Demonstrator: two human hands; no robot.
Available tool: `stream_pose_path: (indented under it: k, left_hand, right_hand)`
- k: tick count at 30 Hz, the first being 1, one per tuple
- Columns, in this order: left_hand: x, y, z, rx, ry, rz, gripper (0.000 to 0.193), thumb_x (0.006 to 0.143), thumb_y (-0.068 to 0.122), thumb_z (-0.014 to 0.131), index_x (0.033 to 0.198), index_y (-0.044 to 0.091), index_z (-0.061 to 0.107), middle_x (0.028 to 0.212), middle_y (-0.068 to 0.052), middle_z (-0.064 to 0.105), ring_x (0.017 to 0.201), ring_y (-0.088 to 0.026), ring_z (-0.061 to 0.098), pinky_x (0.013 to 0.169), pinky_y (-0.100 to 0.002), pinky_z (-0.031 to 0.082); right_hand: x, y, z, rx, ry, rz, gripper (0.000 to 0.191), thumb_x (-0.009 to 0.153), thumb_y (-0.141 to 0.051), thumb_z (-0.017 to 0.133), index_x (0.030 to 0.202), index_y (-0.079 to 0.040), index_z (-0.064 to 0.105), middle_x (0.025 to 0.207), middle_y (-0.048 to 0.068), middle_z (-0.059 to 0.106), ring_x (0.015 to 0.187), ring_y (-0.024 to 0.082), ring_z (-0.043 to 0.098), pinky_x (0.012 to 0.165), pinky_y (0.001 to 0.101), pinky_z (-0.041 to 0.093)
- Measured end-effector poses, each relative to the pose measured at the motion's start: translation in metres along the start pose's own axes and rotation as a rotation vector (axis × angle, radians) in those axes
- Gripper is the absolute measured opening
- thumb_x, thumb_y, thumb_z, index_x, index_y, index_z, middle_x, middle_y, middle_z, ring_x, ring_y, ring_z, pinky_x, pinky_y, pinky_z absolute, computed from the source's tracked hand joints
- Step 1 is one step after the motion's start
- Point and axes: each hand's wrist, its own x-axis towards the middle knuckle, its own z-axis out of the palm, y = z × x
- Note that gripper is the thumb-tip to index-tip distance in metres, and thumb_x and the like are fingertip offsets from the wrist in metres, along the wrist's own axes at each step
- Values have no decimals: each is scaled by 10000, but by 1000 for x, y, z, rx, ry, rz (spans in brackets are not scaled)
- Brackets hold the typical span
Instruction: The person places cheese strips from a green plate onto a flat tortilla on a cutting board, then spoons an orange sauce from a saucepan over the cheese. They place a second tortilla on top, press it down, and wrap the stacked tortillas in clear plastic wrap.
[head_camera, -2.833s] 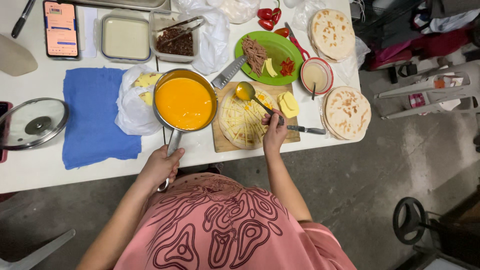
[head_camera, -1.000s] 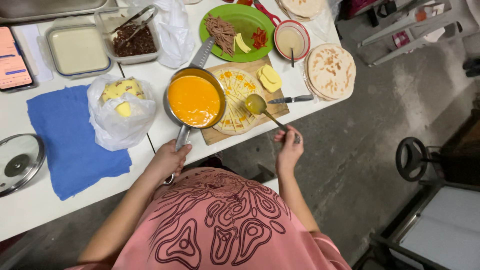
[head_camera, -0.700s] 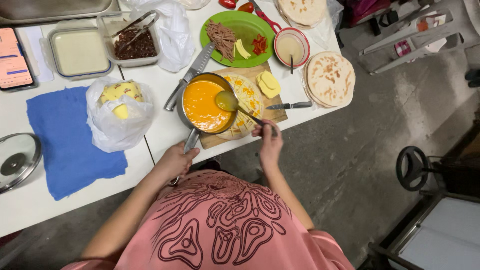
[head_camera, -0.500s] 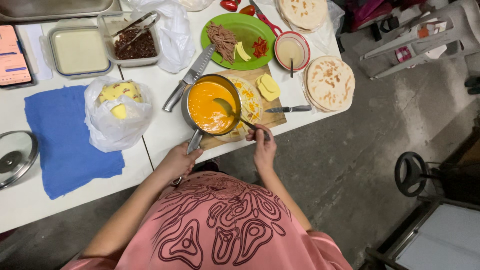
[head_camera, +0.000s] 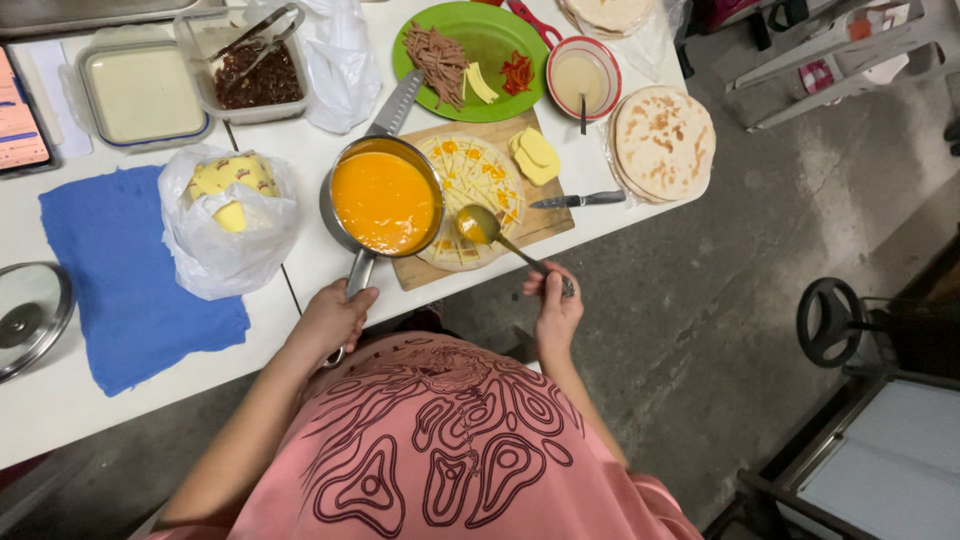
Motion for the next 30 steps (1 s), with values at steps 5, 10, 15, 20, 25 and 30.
stream_pose_path:
  k: [5,10,15,20,25,30]
  left_hand:
    - [-2,-4,-6,-9,16,25,373,991,337,623,964,-17,508,591,-45,498,402,-163,448,386,-329,404]
    - [-1,-3,-7,-55,0,18,358,985,329,630,986,-9,511,597,-32,493,415,-145,440,391,-319,404]
    - [3,0,-3,-74,-22,26,321,967,315,630,1025,24,508,577,-38,478,408,-161,420,387,-328,387]
    - [5,2,0,-42,-49,23,351,990,328,629,956,-1,513,585,-34,475,418,-155,424,395,-327,399]
    - [6,4,1,-68,-53,3,332,988,321,636,937,20,507,595,-32,470,424,-154,419,394,-331,384]
    - [7,7,1,-69,-40,11,319,980,320,637,939,30,511,589,-38,477,419,-159,426,389,-336,388]
  right_hand:
    - [-19,6,-5,-201,-24,-17,258,1085,-151,533,1246,27,628,990,119,723,831,147,693,793,315,605]
    - [-27,-6,-12,-414,-10,-103,252,1081,-136,532,1240,23,646,999,99,742,851,137,704,793,297,599]
    - [-21,-13,-21,-426,20,-191,237,1085,-125,540,1239,22,644,994,91,743,852,129,705,792,290,603]
    - [-12,-23,-26,-579,48,-297,226,1094,-128,547,1233,16,652,972,89,742,844,131,703,772,276,585]
    - [-1,-37,-24,-610,57,-357,220,1096,-127,547,1230,13,650,996,93,730,863,127,712,787,269,584]
    - [14,-51,-10,-574,21,-425,215,1106,-113,541,1239,21,643,1022,103,705,881,134,685,798,272,580]
